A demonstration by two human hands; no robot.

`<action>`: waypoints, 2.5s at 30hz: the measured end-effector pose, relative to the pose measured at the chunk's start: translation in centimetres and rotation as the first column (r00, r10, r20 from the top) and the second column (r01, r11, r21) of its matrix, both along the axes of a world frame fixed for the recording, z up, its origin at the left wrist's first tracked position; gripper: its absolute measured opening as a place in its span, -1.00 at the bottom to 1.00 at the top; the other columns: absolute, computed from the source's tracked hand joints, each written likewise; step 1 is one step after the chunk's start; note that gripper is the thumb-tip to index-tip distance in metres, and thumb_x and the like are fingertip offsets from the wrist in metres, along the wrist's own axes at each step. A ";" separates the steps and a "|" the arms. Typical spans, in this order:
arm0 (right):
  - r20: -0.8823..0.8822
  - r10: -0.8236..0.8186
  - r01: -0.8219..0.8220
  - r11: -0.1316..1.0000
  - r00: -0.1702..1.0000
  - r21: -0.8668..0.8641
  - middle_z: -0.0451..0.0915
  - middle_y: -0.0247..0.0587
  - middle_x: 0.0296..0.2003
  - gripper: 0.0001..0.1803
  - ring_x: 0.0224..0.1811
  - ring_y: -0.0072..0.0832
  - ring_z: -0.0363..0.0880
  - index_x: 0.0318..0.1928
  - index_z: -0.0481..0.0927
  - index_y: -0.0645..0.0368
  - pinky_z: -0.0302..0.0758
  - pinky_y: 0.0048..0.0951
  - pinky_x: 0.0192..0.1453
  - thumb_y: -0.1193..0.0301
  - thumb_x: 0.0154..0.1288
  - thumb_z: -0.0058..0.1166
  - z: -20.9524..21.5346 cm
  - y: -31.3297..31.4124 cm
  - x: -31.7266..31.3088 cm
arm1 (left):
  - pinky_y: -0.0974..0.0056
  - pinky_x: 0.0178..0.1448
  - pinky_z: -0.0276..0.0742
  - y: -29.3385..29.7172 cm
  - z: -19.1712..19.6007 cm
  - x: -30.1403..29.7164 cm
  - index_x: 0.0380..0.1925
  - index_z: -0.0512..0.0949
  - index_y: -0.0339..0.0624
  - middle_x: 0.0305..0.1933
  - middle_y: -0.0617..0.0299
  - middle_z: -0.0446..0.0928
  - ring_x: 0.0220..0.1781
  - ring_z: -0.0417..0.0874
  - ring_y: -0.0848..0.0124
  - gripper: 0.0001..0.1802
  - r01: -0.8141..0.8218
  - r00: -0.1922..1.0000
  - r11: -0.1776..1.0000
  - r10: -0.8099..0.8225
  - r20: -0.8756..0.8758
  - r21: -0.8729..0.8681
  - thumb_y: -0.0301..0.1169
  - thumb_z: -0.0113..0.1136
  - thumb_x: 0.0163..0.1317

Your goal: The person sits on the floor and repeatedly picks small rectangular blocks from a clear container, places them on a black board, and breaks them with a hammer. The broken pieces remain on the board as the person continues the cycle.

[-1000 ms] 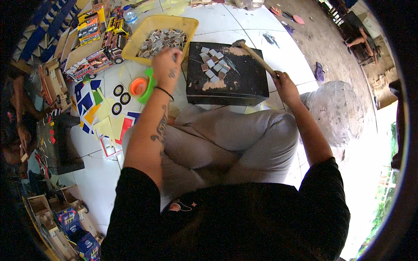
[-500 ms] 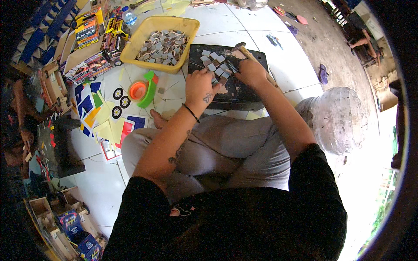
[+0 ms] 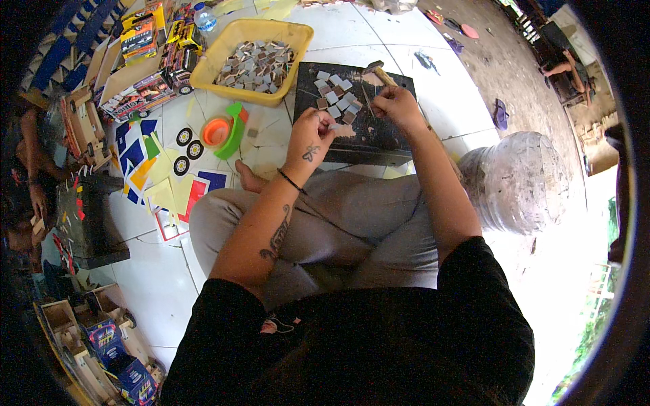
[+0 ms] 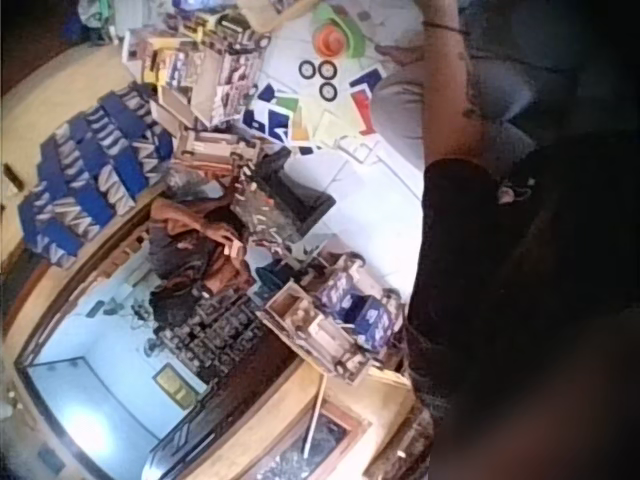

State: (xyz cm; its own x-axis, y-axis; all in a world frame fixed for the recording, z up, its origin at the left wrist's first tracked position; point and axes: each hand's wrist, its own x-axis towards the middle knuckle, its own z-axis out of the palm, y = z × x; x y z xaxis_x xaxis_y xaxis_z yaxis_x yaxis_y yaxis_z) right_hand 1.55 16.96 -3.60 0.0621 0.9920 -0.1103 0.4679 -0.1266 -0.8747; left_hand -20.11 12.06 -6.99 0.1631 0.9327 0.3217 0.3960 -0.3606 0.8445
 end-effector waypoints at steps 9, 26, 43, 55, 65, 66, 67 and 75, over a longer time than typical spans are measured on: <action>-0.137 0.198 -0.201 0.980 0.971 -0.005 0.64 -0.25 -0.35 -0.80 -0.30 -0.61 0.59 -0.12 0.58 0.28 0.53 -0.55 -0.20 0.46 0.30 0.03 0.7 -1.9 -3.9 | 0.17 -0.13 0.49 0.8 -0.2 -1.0 -0.44 0.61 -0.20 -0.42 0.14 0.59 -0.25 0.58 0.18 -0.82 -0.031 0.982 0.986 0.061 -0.178 0.165 -0.51 0.34 -0.13; 0.190 0.257 -0.305 0.904 0.948 0.300 0.60 -0.31 -0.46 -0.92 -0.41 -0.69 0.53 -0.33 0.55 0.30 0.47 -0.59 -0.31 0.55 0.18 0.16 0.4 -3.5 -6.4 | 0.11 -0.14 0.38 1.5 -0.3 -1.5 -0.46 0.66 -0.10 -0.43 0.21 0.62 -0.29 0.57 0.20 -0.85 -0.006 0.982 0.992 0.030 -0.188 0.125 -0.36 0.37 -0.09; 0.326 0.323 -0.427 0.842 0.888 0.329 0.62 -0.06 -0.54 -0.91 -0.53 -0.30 0.65 -0.39 0.58 0.25 0.55 -0.37 -0.39 0.49 0.08 0.18 2.0 -4.0 -6.9 | 0.08 -0.09 0.33 1.4 -0.5 -1.4 -0.43 0.64 -0.11 -0.41 0.20 0.61 -0.21 0.54 0.22 -0.82 -0.007 0.957 0.993 0.042 -0.288 0.121 -0.33 0.36 -0.07; 0.785 0.015 -0.297 0.930 0.619 0.216 0.38 0.11 0.12 -0.34 0.16 -0.07 0.40 0.18 0.34 0.25 0.35 -0.23 0.26 0.39 0.04 0.26 3.6 -3.7 1.8 | 0.12 -0.20 0.46 0.7 -0.9 -0.5 -0.49 0.58 -0.27 -0.45 0.07 0.54 -0.35 0.55 0.11 -0.90 0.040 0.998 0.951 -0.022 -0.062 0.308 -0.46 0.26 0.05; 0.441 0.098 -0.133 0.990 0.892 0.048 0.55 -0.15 -0.33 -0.52 -0.35 -0.41 0.54 0.21 0.32 0.13 0.48 -0.42 -0.25 0.55 0.27 0.01 3.9 -9.1 8.6 | 0.21 -0.31 0.45 1.3 -1.1 -0.6 -0.50 0.56 -0.28 -0.46 0.09 0.53 -0.41 0.56 0.17 -0.89 -0.013 1.000 0.956 0.011 0.008 0.294 -0.46 0.26 0.08; 0.373 0.123 -0.153 0.987 0.920 0.051 0.53 -0.22 -0.40 -0.56 -0.43 -0.51 0.51 0.20 0.32 0.15 0.45 -0.49 -0.30 0.54 0.31 -0.02 5.0 -10.1 7.8 | 0.19 -0.32 0.44 1.4 -1.1 -0.6 -0.51 0.56 -0.28 -0.47 0.09 0.52 -0.43 0.54 0.16 -0.89 -0.016 1.000 0.950 0.007 0.028 0.313 -0.46 0.26 0.08; 0.362 0.090 -0.112 0.993 0.928 0.042 0.53 -0.28 -0.44 -0.61 -0.46 -0.62 0.45 0.19 0.38 0.18 0.41 -0.56 -0.33 0.49 0.36 -0.05 6.0 -11.3 6.9 | 0.19 -0.33 0.44 1.5 -1.0 -0.6 -0.51 0.56 -0.29 -0.47 0.09 0.52 -0.43 0.54 0.16 -0.88 -0.018 0.999 0.952 0.008 0.034 0.304 -0.46 0.26 0.08; 0.529 0.126 -0.245 0.956 0.839 0.161 0.57 0.13 -0.12 -0.58 -0.11 -0.03 0.59 0.21 0.37 0.16 0.53 -0.24 -0.10 0.46 0.34 -0.05 9.1 -20.9 1.0 | 0.19 -0.33 0.44 1.1 -1.1 -0.5 -0.52 0.53 -0.29 -0.45 0.07 0.52 -0.43 0.55 0.13 -0.88 0.022 0.998 0.961 -0.035 0.042 0.275 -0.48 0.25 0.08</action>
